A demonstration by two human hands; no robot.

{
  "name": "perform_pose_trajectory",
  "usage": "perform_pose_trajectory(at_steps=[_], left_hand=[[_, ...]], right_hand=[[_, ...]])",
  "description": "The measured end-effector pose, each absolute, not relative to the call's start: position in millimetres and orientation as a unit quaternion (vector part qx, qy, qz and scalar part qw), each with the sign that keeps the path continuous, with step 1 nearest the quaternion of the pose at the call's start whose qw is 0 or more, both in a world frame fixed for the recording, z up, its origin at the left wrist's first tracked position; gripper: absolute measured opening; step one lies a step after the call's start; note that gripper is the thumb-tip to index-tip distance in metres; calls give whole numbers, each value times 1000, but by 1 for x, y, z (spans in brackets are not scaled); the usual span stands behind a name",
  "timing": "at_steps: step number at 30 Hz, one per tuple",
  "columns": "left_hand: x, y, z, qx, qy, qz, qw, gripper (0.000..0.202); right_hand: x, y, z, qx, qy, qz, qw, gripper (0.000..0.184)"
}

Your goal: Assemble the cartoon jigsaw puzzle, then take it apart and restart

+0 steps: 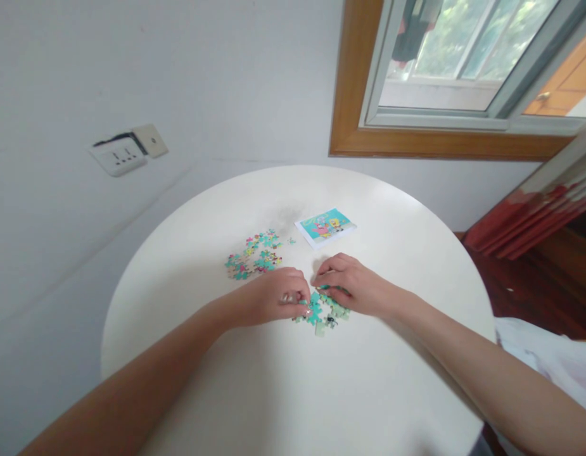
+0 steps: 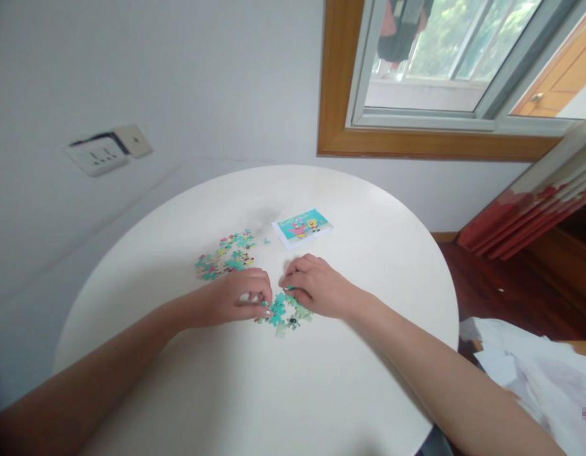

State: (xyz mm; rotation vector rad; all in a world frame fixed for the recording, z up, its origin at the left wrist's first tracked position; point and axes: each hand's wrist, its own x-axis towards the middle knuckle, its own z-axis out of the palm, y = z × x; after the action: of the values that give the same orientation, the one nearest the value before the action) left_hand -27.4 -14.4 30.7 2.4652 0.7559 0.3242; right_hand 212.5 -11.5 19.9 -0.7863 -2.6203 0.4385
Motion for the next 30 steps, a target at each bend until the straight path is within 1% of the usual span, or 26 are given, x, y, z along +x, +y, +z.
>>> perform_pose_trajectory(at_steps=[4,7,10,12,15,18,25,30], left_hand=[[-29,-2,23,885,369,164,232,19],[-29,2,18,854,426,190,230,21],[-27,2,15,819,472,238,224,35],[-25,1,13,809,487,253,210,33],[-21,2,11,820,482,247,185,18],[-18,7,8,842,455,239,162,11],[-17,17,-4,890,378,234,100,17],[-25,16,1,888,393,231,59,22]], right_hand=[[212,-12,26,-264,-928,188,182,24],[212,-14,32,-249,-927,222,170,22],[212,-18,36,-242,-924,250,156,22],[212,-19,37,-241,-922,260,153,22],[213,-17,37,-237,-922,262,156,23],[215,-14,36,-243,-921,254,168,23],[223,-9,36,-278,-911,242,185,22],[226,-9,38,-311,-902,230,194,23]])
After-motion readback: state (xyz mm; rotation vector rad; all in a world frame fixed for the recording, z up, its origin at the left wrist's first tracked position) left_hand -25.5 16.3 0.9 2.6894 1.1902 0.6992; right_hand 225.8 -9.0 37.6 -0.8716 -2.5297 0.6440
